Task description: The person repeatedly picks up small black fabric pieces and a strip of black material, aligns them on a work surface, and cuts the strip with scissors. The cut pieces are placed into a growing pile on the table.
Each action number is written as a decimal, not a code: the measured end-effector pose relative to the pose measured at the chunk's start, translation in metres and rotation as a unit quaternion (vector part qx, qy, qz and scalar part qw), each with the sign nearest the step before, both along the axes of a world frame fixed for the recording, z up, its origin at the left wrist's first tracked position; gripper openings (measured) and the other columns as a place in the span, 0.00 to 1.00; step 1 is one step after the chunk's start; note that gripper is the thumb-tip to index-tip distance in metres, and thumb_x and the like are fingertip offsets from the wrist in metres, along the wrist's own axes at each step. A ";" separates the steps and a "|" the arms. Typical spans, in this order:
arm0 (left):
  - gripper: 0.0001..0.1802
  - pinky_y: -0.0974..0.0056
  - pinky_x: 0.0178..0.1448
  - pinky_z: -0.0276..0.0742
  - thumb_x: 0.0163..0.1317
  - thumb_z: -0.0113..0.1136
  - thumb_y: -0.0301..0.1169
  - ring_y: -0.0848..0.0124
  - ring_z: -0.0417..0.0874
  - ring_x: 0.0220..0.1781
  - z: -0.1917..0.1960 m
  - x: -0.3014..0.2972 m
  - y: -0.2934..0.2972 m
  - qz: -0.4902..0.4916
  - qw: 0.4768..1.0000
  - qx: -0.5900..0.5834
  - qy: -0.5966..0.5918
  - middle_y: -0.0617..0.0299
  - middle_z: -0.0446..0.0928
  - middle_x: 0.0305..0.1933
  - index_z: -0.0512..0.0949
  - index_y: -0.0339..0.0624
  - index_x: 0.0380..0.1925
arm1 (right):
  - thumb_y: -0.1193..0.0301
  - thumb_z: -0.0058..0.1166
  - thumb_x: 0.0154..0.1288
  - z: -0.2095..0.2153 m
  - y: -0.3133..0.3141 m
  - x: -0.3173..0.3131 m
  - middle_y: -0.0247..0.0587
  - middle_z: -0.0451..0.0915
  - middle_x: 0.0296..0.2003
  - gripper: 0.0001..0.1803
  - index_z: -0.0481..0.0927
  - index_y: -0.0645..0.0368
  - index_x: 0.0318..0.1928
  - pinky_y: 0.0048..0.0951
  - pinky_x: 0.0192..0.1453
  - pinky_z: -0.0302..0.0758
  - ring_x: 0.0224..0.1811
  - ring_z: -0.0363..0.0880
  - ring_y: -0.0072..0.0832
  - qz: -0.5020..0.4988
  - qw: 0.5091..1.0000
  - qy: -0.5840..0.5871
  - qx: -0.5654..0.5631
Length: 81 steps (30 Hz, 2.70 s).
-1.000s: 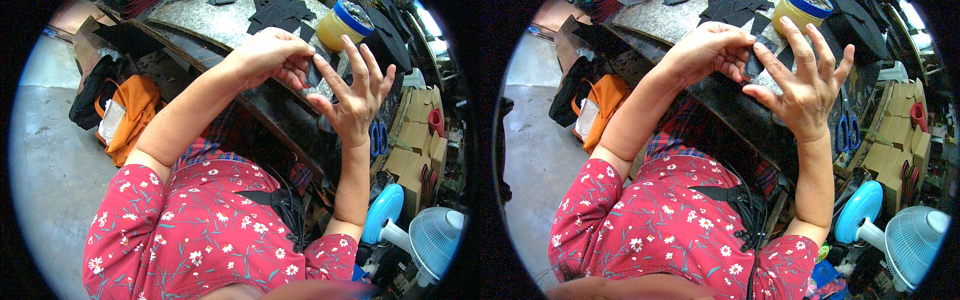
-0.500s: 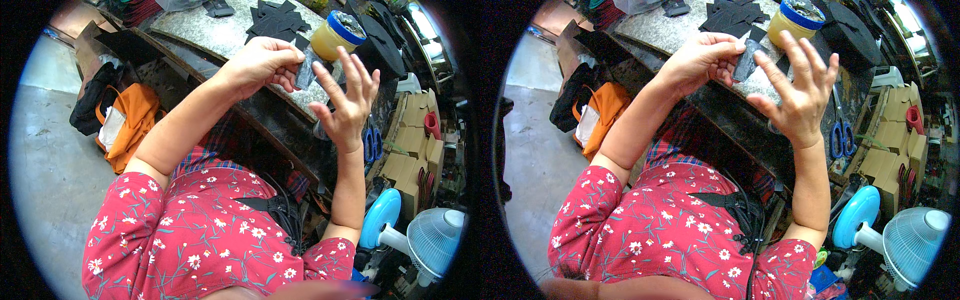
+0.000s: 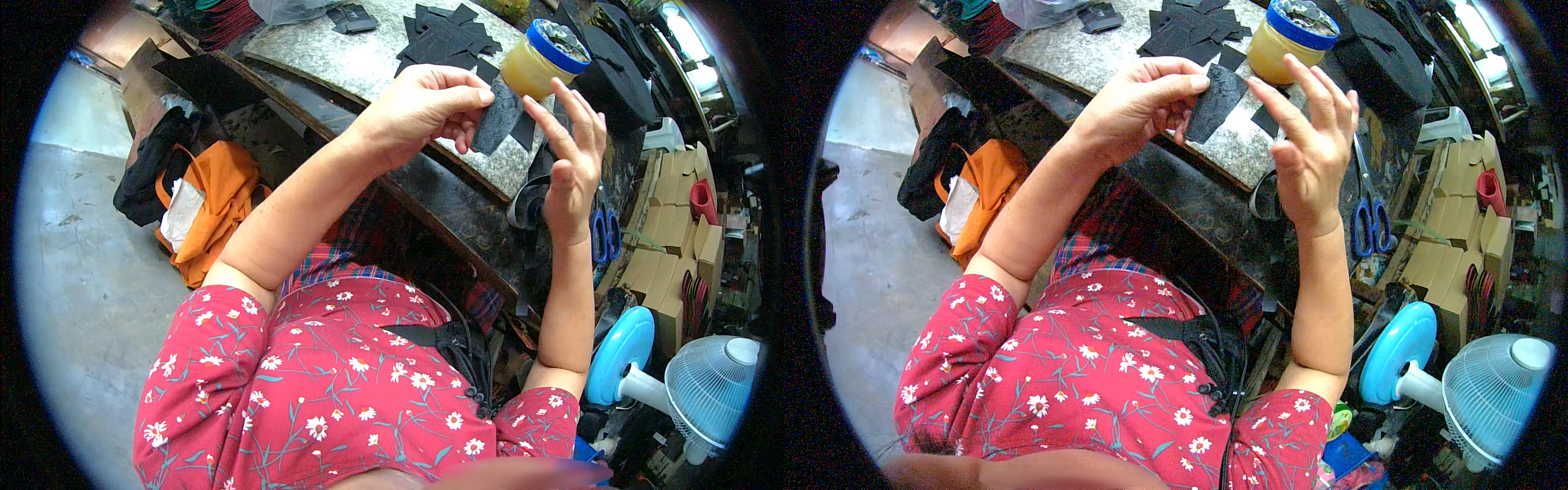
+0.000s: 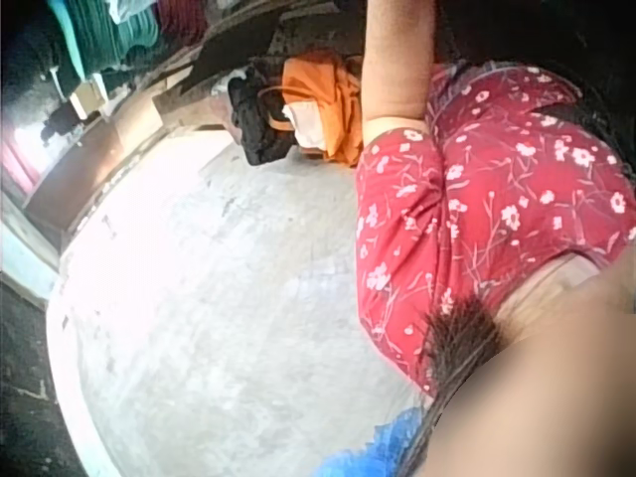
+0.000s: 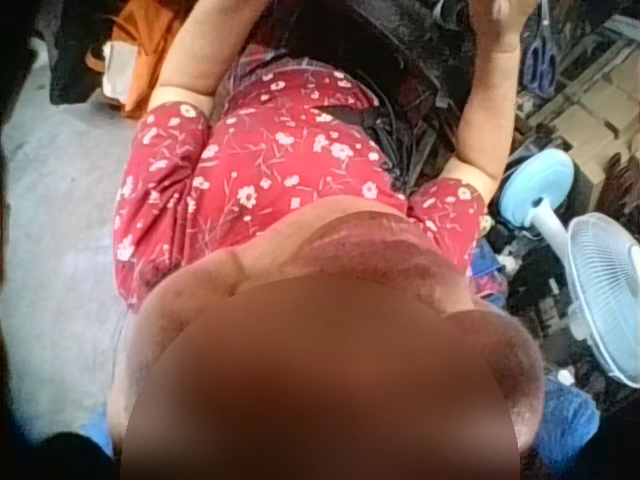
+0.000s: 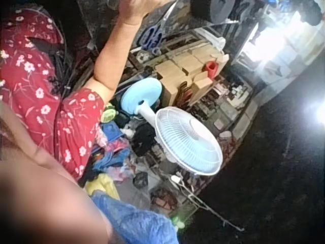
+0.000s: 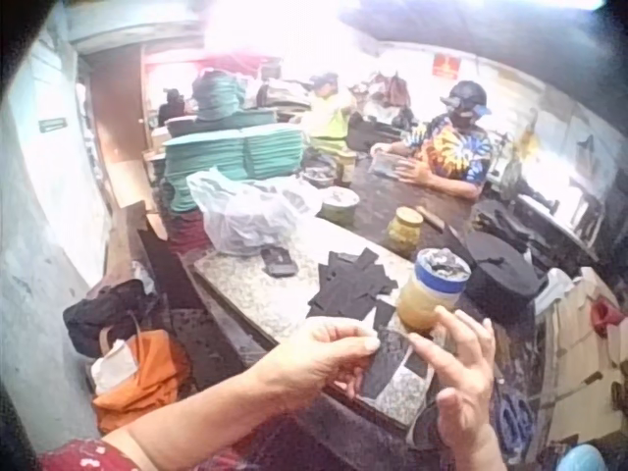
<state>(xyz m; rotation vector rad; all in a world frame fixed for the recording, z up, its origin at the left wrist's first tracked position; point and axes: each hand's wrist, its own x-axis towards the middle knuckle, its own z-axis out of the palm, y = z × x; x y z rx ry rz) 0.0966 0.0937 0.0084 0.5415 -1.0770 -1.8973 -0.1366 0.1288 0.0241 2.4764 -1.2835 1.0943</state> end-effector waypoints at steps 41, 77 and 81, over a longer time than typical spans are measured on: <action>0.35 0.49 0.56 0.82 0.45 0.79 0.50 0.46 0.79 0.60 0.024 -0.121 -0.099 0.267 0.536 -0.613 -0.516 0.49 0.78 0.58 0.81 0.61 0.57 | 0.67 0.63 0.67 -0.012 -0.020 -0.043 0.39 0.84 0.53 0.29 0.74 0.51 0.67 0.35 0.62 0.73 0.55 0.79 0.35 -0.132 0.973 -0.189 0.026; 0.47 0.58 0.60 0.80 0.45 0.82 0.50 0.58 0.82 0.56 0.048 -0.122 -0.034 0.161 0.969 -0.185 0.009 0.43 0.78 0.55 0.74 0.27 0.58 | 0.62 0.68 0.55 0.003 -0.007 -0.019 0.48 0.72 0.58 0.42 0.63 0.64 0.66 0.38 0.60 0.75 0.55 0.76 0.39 -0.062 0.944 -0.322 -0.043; 0.38 0.62 0.50 0.84 0.43 0.83 0.44 0.66 0.86 0.44 0.047 -0.116 -0.038 0.149 0.977 -0.144 0.042 0.49 0.84 0.42 0.79 0.29 0.49 | 0.66 0.70 0.51 -0.003 -0.002 -0.010 0.45 0.72 0.55 0.42 0.64 0.63 0.64 0.37 0.64 0.73 0.55 0.75 0.35 -0.068 0.947 -0.310 -0.049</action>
